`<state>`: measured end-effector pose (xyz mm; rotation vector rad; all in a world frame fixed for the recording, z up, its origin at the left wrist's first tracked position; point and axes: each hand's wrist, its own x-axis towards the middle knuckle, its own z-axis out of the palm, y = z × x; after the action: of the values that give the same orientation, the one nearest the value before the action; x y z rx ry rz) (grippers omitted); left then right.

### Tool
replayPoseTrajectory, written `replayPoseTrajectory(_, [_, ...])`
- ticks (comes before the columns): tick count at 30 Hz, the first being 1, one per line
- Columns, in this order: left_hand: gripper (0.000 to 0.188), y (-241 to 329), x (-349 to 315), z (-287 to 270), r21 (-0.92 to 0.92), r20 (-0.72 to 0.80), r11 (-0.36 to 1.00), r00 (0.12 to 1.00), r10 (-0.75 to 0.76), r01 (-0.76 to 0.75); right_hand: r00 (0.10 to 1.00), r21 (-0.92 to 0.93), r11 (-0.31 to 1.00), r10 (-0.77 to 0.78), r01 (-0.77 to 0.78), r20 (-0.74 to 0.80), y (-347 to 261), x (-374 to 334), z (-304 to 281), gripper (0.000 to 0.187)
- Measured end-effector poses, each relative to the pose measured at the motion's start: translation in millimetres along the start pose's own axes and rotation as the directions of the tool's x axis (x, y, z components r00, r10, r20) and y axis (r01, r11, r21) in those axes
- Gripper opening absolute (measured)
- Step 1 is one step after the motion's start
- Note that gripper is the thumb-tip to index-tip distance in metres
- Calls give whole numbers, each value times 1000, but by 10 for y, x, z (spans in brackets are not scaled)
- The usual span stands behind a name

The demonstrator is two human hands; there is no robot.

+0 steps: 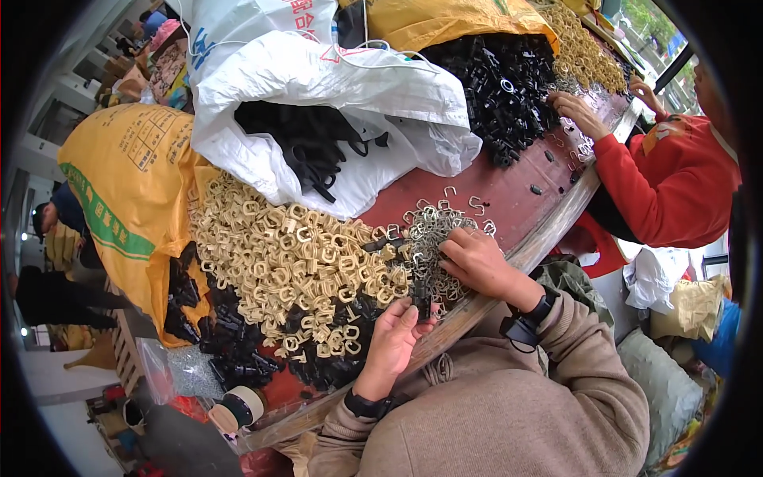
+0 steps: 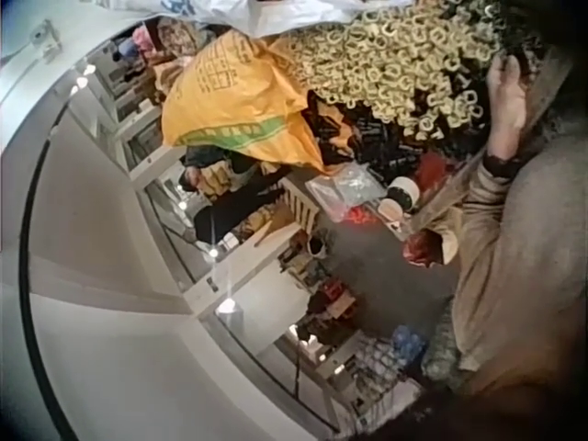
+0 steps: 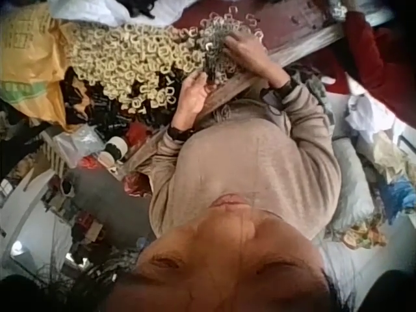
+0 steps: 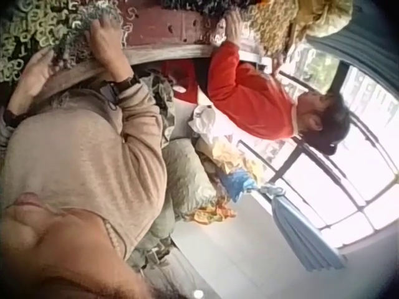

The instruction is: The person assembles components by hand, picking up a black plastic part and a tan plastic clip, fitting them together, and then sliding a metal hook into the assembly.

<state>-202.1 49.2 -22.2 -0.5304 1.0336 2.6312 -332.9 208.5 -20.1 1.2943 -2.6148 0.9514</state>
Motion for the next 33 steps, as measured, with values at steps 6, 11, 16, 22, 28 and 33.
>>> replayPoseTrajectory(6, [23, 26, -11, -12, -45, 0, 999, 1000, 16, -16, 998, -81, 996, -31, 36, 57, 76, -28, 103, 11])
replayPoseTrajectory(11, [23, 13, -25, -44, -55, -8, 998, 1000, 26, -26, 996, 213, 975, 68, -54, -62, 51, -24, 42, 11])
replayPoseTrajectory(16, [23, 14, -36, -22, -75, -7, 997, 999, 33, -34, 955, 602, 760, 296, -245, 15, 33, -63, -7, 14])
replayPoseTrajectory(22, [23, 14, -5, -44, -99, 12, 994, 999, 50, -48, 821, 885, 46, 399, -462, 408, -87, -129, 18, 17])
replayPoseTrajectory(28, [24, -5, 41, 17, -145, 51, 983, 991, 123, -114, 837, 852, 93, 268, -515, 477, -151, -158, 26, 17])
replayPoseTrajectory(33, [24, -39, 49, 17, -223, 99, 964, 980, 172, -147, 893, 796, 411, 133, -444, 429, -208, -191, 37, 18])
